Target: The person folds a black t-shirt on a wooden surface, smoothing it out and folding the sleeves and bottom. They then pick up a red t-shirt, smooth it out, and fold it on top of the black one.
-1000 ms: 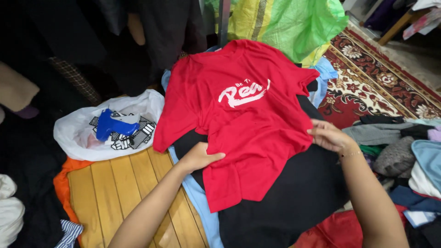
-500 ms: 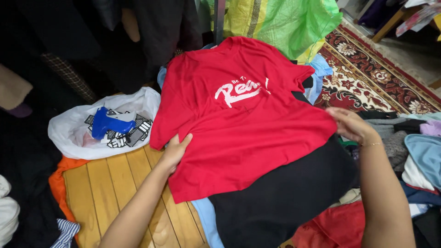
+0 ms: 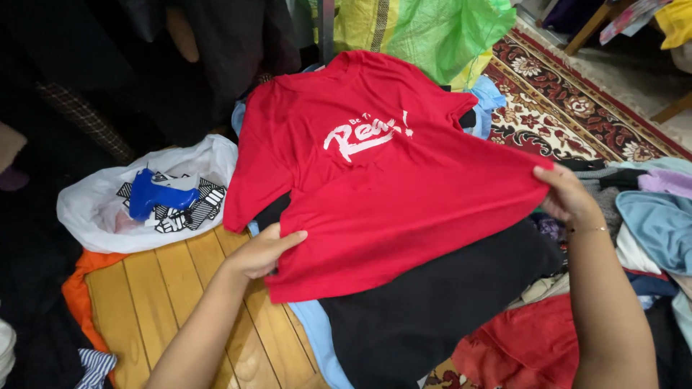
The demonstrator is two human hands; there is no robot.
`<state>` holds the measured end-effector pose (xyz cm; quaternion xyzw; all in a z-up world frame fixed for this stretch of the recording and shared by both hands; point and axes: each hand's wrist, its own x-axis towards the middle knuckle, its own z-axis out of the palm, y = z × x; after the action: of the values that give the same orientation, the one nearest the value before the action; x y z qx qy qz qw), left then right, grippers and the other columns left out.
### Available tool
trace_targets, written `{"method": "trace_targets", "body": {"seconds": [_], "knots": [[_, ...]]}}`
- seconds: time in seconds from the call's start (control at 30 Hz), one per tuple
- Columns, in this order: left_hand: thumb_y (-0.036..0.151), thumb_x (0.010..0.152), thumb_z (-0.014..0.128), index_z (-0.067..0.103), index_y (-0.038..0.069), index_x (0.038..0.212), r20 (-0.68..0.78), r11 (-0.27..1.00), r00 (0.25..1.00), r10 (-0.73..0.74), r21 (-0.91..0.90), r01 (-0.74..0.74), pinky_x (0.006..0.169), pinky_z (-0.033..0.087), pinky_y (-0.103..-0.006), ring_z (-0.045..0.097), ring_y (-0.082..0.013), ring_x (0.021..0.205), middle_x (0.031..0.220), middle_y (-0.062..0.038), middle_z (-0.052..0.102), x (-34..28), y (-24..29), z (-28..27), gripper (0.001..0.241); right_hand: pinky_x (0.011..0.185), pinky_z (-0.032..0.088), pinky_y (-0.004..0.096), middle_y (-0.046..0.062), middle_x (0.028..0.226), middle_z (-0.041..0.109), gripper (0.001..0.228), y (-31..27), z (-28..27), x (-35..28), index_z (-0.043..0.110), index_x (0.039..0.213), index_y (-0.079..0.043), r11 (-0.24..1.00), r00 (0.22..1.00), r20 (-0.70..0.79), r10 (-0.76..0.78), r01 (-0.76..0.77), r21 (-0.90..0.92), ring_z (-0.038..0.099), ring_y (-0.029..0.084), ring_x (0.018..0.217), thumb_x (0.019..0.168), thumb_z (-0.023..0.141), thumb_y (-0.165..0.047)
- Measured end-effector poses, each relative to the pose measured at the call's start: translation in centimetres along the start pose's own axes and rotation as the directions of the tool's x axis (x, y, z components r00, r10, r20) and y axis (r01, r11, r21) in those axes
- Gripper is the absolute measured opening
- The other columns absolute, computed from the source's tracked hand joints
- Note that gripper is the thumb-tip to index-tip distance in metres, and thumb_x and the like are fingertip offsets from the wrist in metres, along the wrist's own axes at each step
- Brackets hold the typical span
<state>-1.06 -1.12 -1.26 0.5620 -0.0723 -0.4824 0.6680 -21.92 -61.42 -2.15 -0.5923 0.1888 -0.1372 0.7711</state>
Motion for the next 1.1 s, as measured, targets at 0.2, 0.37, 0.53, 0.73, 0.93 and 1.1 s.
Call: {"method": "trace_targets", "body": {"seconds": [0.2, 0.37, 0.53, 0.73, 0.93, 1.1], "knots": [[0.027, 0.09, 0.064, 0.056, 0.011, 0.144, -0.013, 0.985, 0.99, -0.142, 0.096, 0.143, 0.092, 0.058, -0.0408, 0.068, -0.0246, 0.119, 0.138, -0.01, 0.068, 0.5, -2.7, 0.8, 0.056, 0.024, 0.016, 0.022, 0.004, 0.051, 0.052, 0.047, -2.9, 0.9, -4.1, 0.068, 0.12, -0.008, 0.741, 0.941, -0.095, 0.324, -0.315, -0.593, 0.033, 0.006, 0.03, 0.081, 0.078, -0.032], [0.025, 0.066, 0.088, 0.066, 0.007, 0.131, 0.199, 0.86, 0.976, -0.083, 0.509, -0.031, 0.096, 0.057, -0.0291, 0.067, -0.0133, 0.109, 0.125, -0.001, 0.072, -1.8, -1.7, 1.8, 0.071, 0.069, 0.041, 0.028, 0.01, 0.102, 0.074, 0.04, 0.9, -3.0, -5.4, 0.071, 0.125, 0.005, 0.823, 0.896, 0.129, 0.424, -0.322, -0.469, 0.059, 0.014, 0.078, 0.085, 0.074, 0.004], [0.036, 0.08, 0.091, 0.054, 0.013, 0.074, 0.232, 0.432, 0.973, 0.016, 0.876, -0.216, 0.059, 0.043, -0.0292, 0.048, -0.0064, 0.068, 0.076, 0.011, 0.05, -0.3, -3.8, 1.6, 0.044, 0.082, 0.056, 0.036, 0.014, 0.118, 0.073, 0.033, 2.9, -3.8, -5.6, 0.066, 0.125, -0.001, 0.949, 0.982, -0.022, 0.187, -0.186, -0.256, 0.069, 0.023, 0.095, 0.092, 0.066, -0.002], [0.025, 0.102, 0.064, 0.055, 0.014, 0.077, 0.287, 0.745, 0.956, 0.063, 0.623, -0.237, 0.062, 0.042, -0.0257, 0.047, -0.0049, 0.07, 0.082, 0.01, 0.052, -2.7, -3.2, 5.8, 0.029, 0.036, 0.05, 0.027, -0.004, 0.071, 0.057, 0.023, 1.7, -4.0, -6.9, 0.053, 0.094, -0.028, 1.0, 0.964, -0.267, 0.012, -0.018, -0.021, 0.06, 0.009, 0.051, 0.098, 0.06, -0.006], [0.013, 0.092, 0.065, 0.058, 0.0, 0.137, 0.352, 0.992, 0.935, -0.052, 0.125, 0.009, 0.104, 0.056, -0.0379, 0.068, -0.0222, 0.117, 0.135, -0.013, 0.068, -5.0, -5.0, 10.3, 0.048, 0.05, 0.044, 0.025, -0.001, 0.086, 0.057, 0.03, -0.6, -4.8, -10.1, 0.052, 0.129, -0.024, 0.879, 0.876, -0.453, -0.163, -0.08, -0.471, 0.057, 0.008, 0.064, 0.104, 0.068, -0.026], [0.025, 0.079, 0.079, 0.065, 0.01, 0.129, 0.39, 0.655, 0.92, -0.04, 0.705, -0.271, 0.099, 0.051, -0.0242, 0.066, -0.0093, 0.107, 0.123, 0.004, 0.072, -5.0, -8.5, 10.8, 0.054, 0.087, 0.049, 0.044, 0.017, 0.107, 0.077, 0.021, 1.8, -10.9, -9.5, 0.072, 0.119, -0.012, 0.257, 0.852, -0.372, -0.368, -0.292, -0.921, 0.071, 0.034, 0.1, 0.1, 0.07, -0.02]]}}
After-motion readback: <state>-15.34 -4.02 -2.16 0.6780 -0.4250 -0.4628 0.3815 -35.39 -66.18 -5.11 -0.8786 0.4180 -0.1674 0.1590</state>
